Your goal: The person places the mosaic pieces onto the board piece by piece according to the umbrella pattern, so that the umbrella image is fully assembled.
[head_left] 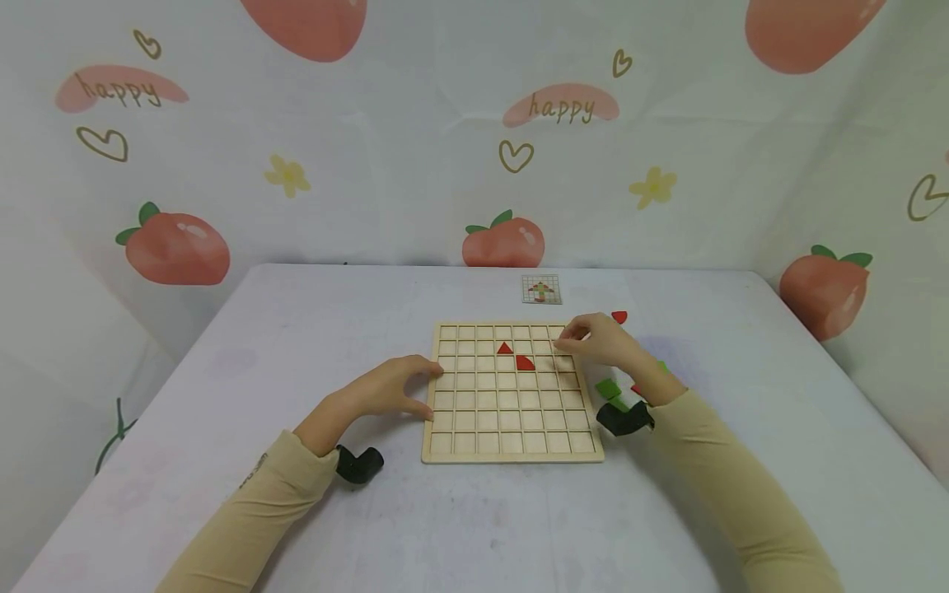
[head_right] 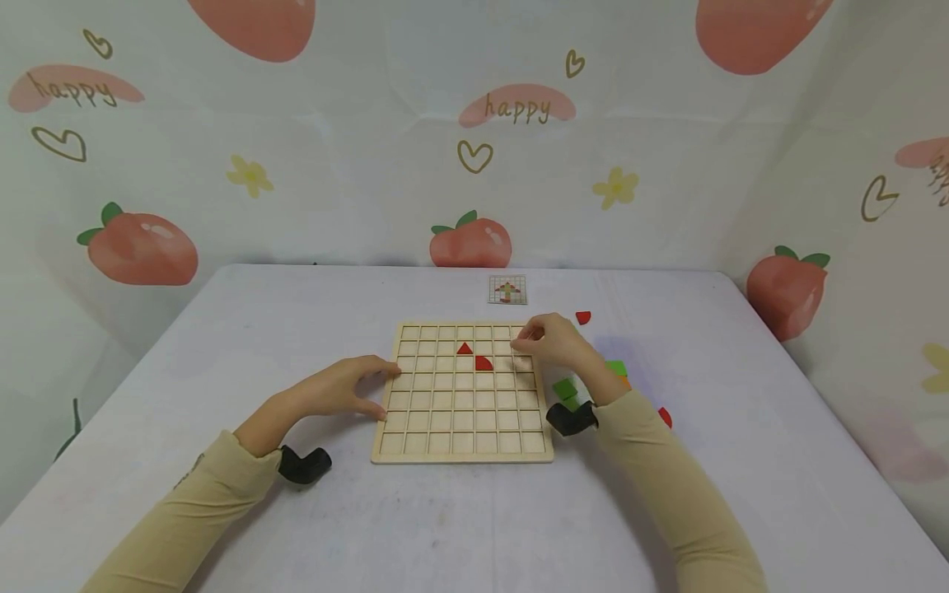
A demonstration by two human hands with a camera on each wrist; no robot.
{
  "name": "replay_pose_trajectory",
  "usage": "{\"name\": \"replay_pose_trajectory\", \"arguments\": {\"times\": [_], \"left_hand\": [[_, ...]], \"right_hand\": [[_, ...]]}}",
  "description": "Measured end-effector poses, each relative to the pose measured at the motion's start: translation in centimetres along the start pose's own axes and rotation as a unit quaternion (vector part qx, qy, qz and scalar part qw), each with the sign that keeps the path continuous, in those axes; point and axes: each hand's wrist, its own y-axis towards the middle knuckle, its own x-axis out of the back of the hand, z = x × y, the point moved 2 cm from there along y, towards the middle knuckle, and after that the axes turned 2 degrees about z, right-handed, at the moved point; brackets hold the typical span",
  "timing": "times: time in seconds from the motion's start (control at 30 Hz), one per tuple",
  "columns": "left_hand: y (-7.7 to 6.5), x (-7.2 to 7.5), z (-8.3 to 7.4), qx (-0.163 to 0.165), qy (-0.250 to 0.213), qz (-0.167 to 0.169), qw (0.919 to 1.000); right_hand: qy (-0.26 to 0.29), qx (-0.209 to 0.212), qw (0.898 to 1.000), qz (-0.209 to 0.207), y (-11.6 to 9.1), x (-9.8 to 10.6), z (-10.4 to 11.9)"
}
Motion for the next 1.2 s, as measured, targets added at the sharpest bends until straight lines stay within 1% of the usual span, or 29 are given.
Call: {"name": "replay_pose_trajectory", "arguments": {"times": [0.13,0.27,0.43,0.5,0.67,0.9,1.1,1.2], "left_hand": [[-0.1,0.0,-0.1,0.0,-0.003,0.001,1.0],[0.0,0.0,-0.1,0.001,-0.002,0.001,1.0],[0.0,0.0,0.0,0.003,0.0,0.001,1.0],[0.0,0.0,0.0,0.004,-0.001,0.001,1.0],[0.1,-0.1,0.1,0.005,-0.002,0.002,1.0],[0.1,0.0,0.1,0.006,-0.001,0.001,1.0],[0.1,0.0,0.1,0.004,-0.007,0.001,1.0],[0.1,0.0,0.1,0.004,-0.006,0.002,1.0]], "right_hand": [[0.005,-0.026,1.0,-0.011,-0.7,1.2,-0.8],[0.003,-0.038,0.999,-0.021,-1.2,2.2,-2.0],[-0.016,-0.069,0.997,-0.026,-1.3,3.0,-4.0],[-0.012,-0.082,0.996,-0.027,-1.4,3.2,-4.5],[-0.002,-0.096,0.995,-0.025,-1.7,3.4,-5.4],[-0.007,-0.089,0.996,-0.009,-1.9,3.2,-6.0],[-0.01,-0.11,0.994,-0.005,-2.1,3.1,-6.6],[-0.013,-0.114,0.993,-0.004,-2.1,3.0,-6.8]]}}
